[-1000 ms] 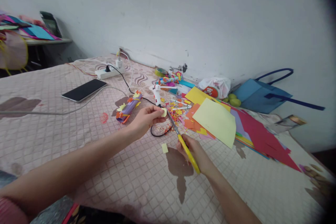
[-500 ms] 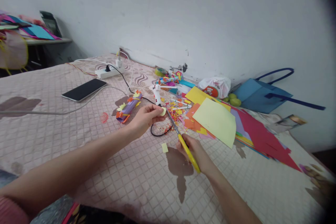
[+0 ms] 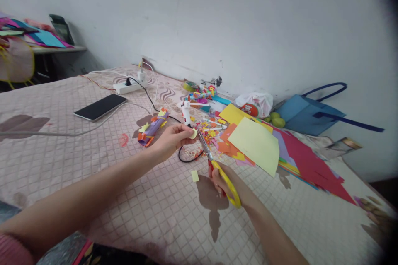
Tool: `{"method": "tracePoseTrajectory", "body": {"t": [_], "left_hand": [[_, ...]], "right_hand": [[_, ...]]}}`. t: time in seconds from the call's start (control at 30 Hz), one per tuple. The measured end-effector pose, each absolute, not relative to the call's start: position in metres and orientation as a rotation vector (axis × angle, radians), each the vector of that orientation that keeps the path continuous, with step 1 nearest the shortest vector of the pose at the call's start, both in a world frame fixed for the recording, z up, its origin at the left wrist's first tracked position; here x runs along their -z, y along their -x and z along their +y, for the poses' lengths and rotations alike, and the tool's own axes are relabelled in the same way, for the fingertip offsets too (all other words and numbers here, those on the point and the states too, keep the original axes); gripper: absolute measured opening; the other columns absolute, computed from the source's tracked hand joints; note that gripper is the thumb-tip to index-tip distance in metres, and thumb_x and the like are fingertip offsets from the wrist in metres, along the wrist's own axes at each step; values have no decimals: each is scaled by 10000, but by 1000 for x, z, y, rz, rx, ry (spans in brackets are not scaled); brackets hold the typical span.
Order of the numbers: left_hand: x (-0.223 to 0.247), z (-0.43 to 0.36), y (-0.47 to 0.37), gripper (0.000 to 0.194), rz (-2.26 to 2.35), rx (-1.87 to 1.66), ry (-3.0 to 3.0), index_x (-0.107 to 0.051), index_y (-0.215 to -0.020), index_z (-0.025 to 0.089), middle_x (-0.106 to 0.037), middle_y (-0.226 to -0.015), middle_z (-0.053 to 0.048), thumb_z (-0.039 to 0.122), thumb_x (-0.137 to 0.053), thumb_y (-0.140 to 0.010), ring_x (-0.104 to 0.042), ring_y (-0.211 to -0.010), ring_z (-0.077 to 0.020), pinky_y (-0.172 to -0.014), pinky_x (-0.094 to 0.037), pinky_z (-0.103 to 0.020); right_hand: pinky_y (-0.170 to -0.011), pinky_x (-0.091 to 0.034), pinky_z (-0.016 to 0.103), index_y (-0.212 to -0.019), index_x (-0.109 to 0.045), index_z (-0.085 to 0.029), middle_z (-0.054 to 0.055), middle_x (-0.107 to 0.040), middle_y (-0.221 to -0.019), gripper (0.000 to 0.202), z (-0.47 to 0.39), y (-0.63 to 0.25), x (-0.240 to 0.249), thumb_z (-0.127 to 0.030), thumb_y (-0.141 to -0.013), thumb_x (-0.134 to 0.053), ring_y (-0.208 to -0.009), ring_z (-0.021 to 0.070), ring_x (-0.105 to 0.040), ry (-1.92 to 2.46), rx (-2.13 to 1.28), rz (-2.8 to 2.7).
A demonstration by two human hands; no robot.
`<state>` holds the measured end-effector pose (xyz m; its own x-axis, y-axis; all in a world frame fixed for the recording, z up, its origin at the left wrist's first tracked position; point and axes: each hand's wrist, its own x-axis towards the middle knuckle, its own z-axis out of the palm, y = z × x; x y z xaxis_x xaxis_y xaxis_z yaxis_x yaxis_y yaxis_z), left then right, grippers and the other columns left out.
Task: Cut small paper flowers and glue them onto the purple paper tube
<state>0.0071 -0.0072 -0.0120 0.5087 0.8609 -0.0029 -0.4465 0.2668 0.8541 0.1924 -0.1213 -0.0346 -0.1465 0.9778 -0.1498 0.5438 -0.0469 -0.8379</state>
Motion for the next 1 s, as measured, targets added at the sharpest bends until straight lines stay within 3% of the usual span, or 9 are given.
{"method": "tracePoseTrajectory", "body": {"t": [0.2,0.47,0.7,1.0], "left_hand": [[12,-5,-7,180,538,-928,-921,-549,-679,116,-645,-719,-24,189,-714,-662,-615,-680,-108,-697,-482,-245],[12,-6,-7,178,530,-935,-914,-550,-684,113,-644,-719,-32,183,-712,-664,-609,-673,-103,-689,-482,-244],[13,-5,-7,168,519,-916,-889,-556,-686,118,-648,-735,-29,183,-709,-670,-618,-705,-110,-717,-485,-244],[14,-16,-11,137,533,-945,-796,-576,-675,117,-636,-722,-22,181,-697,-679,-591,-646,-78,-676,-479,-200]], "right_hand": [[-310,-335,173,-717,-400,-196,-78,-370,-492,447,-119,-194,35,-634,-803,-375,-328,62,-379,1638,-1094,-1713],[-287,-311,146,-677,-402,-197,-86,-348,-454,303,-120,-191,29,-467,-787,-483,-321,50,-332,1672,-1136,-1648],[-276,-308,151,-694,-400,-198,-90,-349,-446,306,-118,-191,33,-480,-793,-464,-292,52,-340,1681,-1112,-1659],[-306,-309,154,-684,-408,-194,-50,-393,-552,279,-118,-186,34,-434,-825,-410,-400,71,-371,1687,-881,-1766]]}}
